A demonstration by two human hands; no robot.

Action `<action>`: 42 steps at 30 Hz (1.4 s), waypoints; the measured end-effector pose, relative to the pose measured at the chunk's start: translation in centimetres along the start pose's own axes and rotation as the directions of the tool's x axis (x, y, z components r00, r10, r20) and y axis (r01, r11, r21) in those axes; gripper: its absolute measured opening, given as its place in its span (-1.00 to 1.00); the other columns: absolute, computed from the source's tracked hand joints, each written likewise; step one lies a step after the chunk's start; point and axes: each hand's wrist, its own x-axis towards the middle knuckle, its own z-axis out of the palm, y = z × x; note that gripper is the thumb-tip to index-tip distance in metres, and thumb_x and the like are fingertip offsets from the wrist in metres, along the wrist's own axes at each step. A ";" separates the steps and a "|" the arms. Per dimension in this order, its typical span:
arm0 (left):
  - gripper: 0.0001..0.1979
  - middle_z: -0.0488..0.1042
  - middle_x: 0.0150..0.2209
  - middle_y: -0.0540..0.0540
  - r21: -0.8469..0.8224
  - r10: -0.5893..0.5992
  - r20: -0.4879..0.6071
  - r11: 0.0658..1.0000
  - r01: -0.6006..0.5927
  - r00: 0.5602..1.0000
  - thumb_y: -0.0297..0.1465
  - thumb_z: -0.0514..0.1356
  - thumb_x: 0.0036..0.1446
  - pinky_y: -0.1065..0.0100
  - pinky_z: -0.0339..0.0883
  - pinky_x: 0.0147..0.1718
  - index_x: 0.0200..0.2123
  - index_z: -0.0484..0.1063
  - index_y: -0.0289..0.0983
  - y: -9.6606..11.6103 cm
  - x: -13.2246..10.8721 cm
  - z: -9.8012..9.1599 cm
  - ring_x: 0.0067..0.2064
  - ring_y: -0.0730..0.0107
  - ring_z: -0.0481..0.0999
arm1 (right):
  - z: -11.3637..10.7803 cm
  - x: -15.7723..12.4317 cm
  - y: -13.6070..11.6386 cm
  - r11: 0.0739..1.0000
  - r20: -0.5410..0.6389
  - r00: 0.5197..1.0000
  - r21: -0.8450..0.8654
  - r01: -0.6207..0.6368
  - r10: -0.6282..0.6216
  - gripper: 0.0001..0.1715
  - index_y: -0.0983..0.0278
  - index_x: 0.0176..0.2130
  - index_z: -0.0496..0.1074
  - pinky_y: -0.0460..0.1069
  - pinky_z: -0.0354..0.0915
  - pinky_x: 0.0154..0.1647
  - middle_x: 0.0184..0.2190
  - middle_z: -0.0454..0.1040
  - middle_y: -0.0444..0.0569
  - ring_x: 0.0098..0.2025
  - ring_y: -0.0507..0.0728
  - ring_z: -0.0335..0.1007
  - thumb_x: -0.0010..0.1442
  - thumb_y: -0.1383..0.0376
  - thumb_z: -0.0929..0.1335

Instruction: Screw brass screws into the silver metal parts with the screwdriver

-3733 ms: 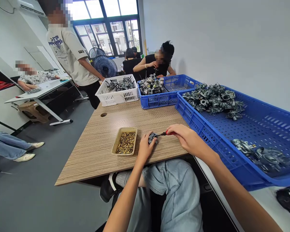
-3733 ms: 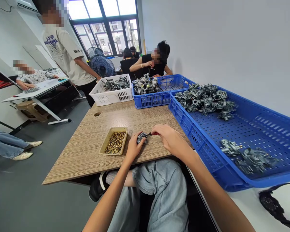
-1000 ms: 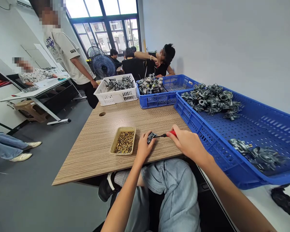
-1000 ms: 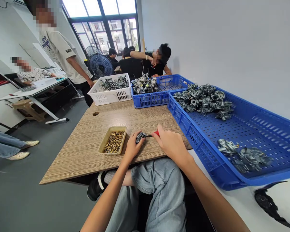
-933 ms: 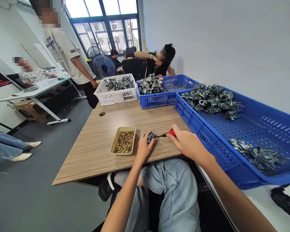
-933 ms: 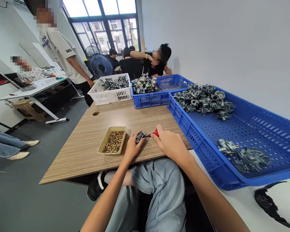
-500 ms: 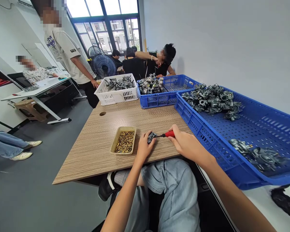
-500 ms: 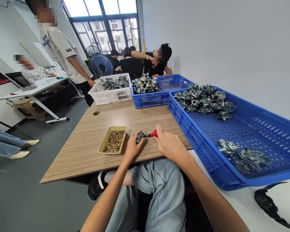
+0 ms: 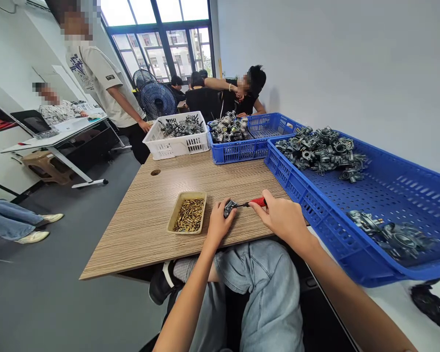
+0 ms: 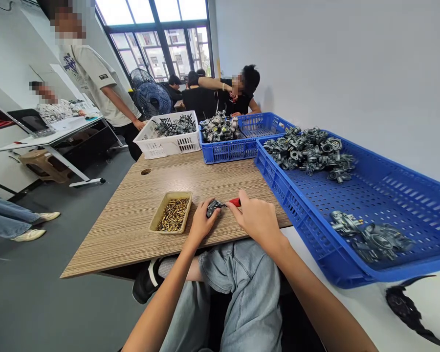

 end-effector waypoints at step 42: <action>-0.53 0.51 0.12 -0.23 0.001 0.003 -0.007 1.000 -0.003 1.000 -0.29 0.24 0.41 0.05 0.41 0.24 0.34 0.39 -0.13 0.0 0.0 0.1 0.17 0.06 0.54 | 0.9 0.1 0.4 0.996 -0.064 0.996 0.060 0.071 -0.067 -0.49 0.23 -0.02 0.39 0.00 -0.01 -0.43 -0.37 0.66 0.07 -0.30 0.30 0.66 0.56 -0.10 0.17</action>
